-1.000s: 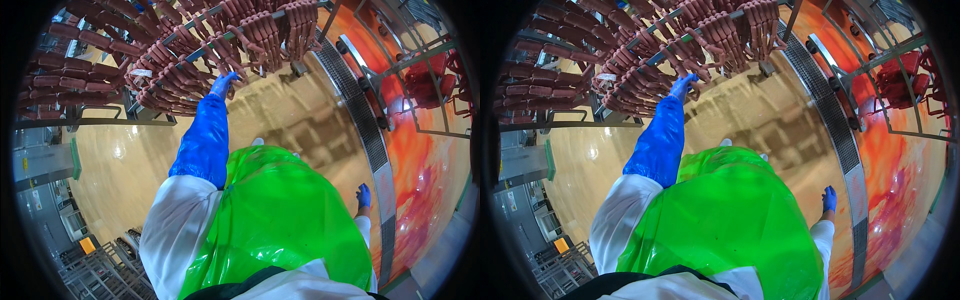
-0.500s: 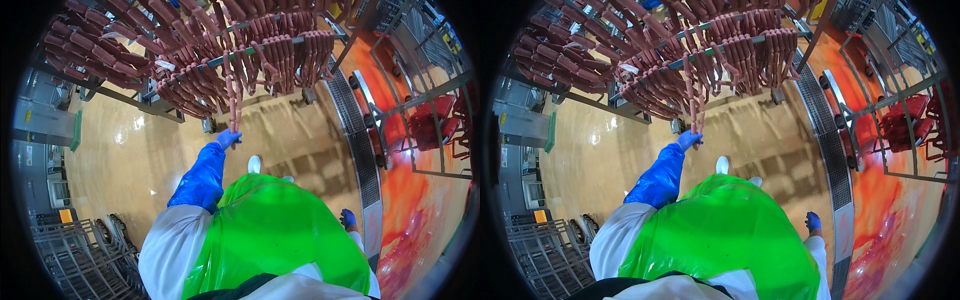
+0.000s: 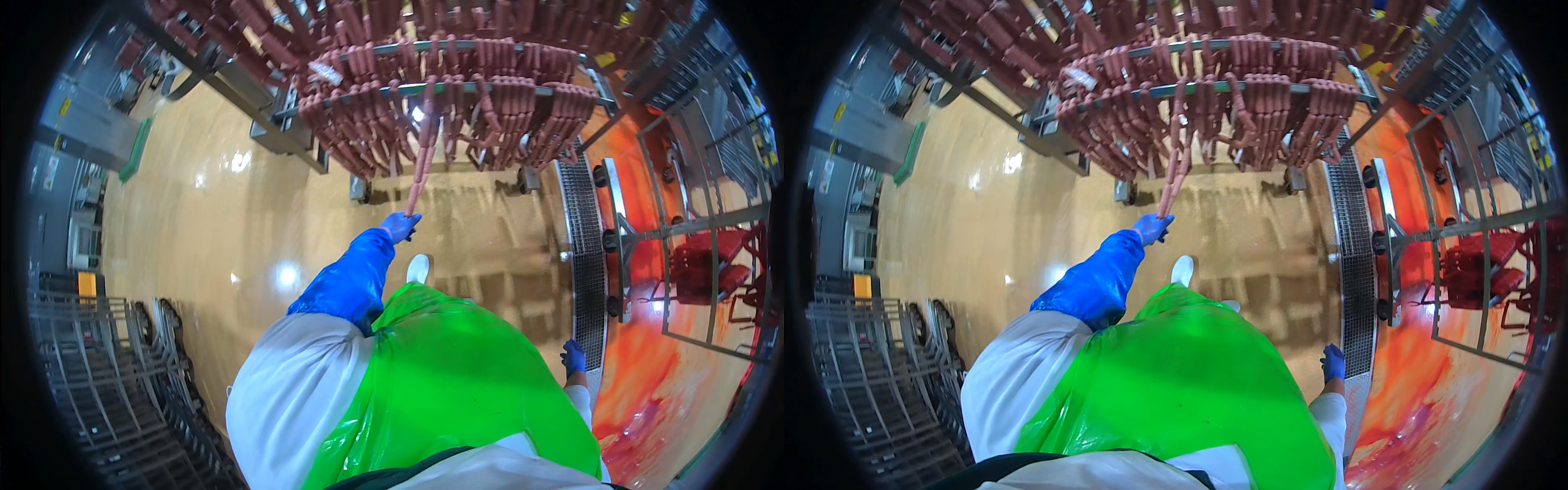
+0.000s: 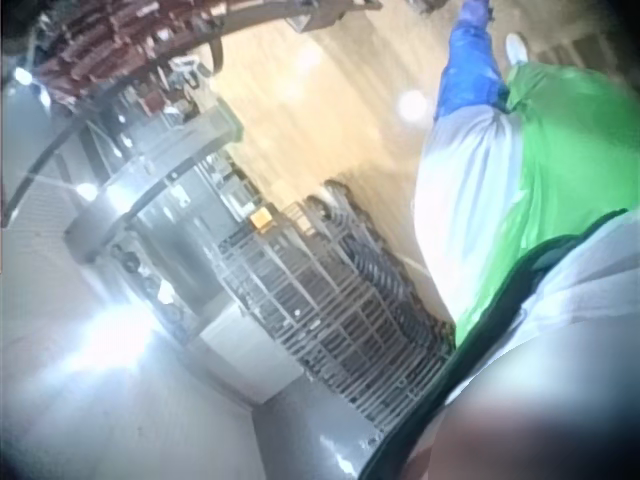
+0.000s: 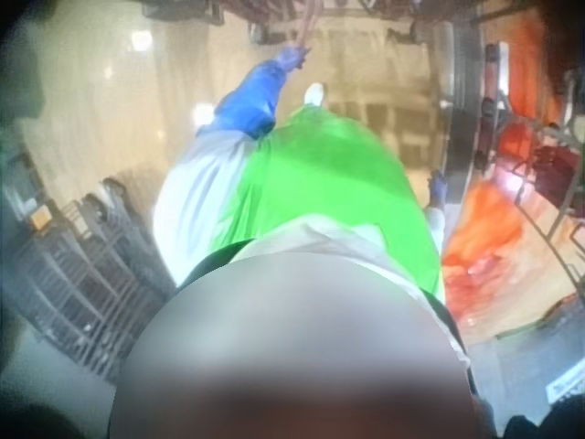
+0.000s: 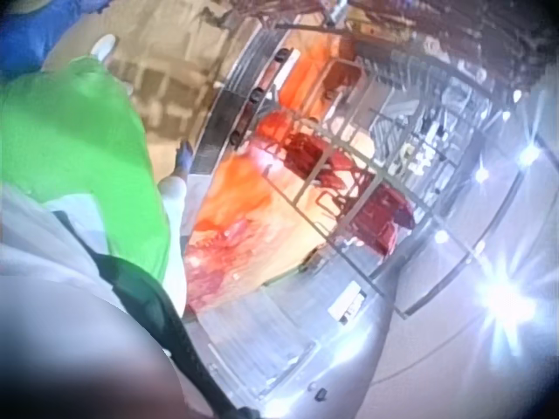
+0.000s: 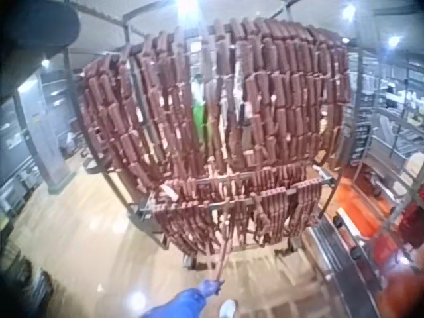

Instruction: The person inspects hanging sausages on metal racks in a food processing facility. They then walk through the area and pick up a large metal bin containing ground meat, moving it to a different location among other bins.

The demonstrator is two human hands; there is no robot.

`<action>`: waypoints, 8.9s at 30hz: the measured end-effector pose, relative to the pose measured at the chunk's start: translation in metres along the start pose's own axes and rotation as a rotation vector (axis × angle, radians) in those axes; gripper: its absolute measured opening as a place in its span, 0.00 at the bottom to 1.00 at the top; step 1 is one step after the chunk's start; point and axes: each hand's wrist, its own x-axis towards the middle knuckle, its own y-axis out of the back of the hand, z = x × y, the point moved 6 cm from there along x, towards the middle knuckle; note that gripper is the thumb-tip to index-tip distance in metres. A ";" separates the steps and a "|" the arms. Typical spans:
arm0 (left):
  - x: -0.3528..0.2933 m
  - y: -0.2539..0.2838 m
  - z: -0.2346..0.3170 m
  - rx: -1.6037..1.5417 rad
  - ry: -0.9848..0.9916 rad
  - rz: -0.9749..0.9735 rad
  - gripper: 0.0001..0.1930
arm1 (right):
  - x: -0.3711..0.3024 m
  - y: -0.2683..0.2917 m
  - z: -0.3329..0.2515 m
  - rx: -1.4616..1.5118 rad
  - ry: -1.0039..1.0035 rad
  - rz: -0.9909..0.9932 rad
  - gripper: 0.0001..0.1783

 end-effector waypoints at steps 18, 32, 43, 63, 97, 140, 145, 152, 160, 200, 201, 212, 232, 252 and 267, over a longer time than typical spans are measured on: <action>0.065 0.118 -0.056 0.050 -0.256 0.320 0.27 | -0.021 -0.047 0.013 0.033 -0.102 0.009 0.23; 0.101 0.264 0.075 -0.444 -0.346 0.301 0.21 | -0.005 -0.154 -0.089 -0.122 0.168 -0.015 0.28; 0.113 0.210 -0.040 -0.463 -0.209 0.172 0.15 | -0.017 -0.173 -0.036 -0.076 0.026 -0.025 0.28; 0.077 0.171 -0.030 -0.517 -0.377 0.003 0.10 | 0.044 -0.093 -0.027 -0.051 0.071 -0.064 0.29; -0.090 0.051 -0.066 -0.386 0.122 0.690 0.19 | 0.203 -0.003 -0.088 -0.286 -0.006 -0.381 0.19; 0.033 0.143 -0.085 -0.063 -0.108 0.266 0.36 | 0.178 -0.122 -0.152 -0.991 0.747 -0.378 0.11; -0.067 0.073 -0.253 0.389 0.369 0.048 0.33 | 0.177 -0.148 -0.315 -0.746 0.900 -0.362 0.09; -0.186 0.107 -0.327 0.122 0.521 0.522 0.31 | 0.162 -0.239 -0.565 0.132 0.923 -0.345 0.35; -0.232 0.081 -0.218 -0.138 0.303 0.700 0.26 | 0.172 -0.321 -0.598 0.457 0.707 -0.446 0.18; -0.249 0.082 -0.429 -0.432 0.386 0.615 0.28 | 0.090 -0.253 -0.367 -0.473 0.592 -0.195 0.27; -0.257 0.090 -0.442 -0.493 0.391 0.623 0.27 | 0.097 -0.258 -0.365 -0.463 0.579 -0.157 0.28; -0.385 0.139 -0.564 -0.673 0.527 0.713 0.18 | 0.019 -0.469 -0.397 -0.368 0.845 -0.378 0.34; -0.411 0.230 -0.561 -0.643 0.487 1.001 0.26 | -0.144 -0.804 -0.547 -0.465 1.048 -0.485 0.28; -0.346 0.450 -0.649 -0.511 0.377 0.826 0.26 | -0.188 -0.760 -0.434 -0.522 0.716 -0.587 0.17; -0.350 0.475 -0.697 0.130 0.356 0.426 0.21 | -0.253 -0.759 -0.336 -0.587 0.615 -0.608 0.20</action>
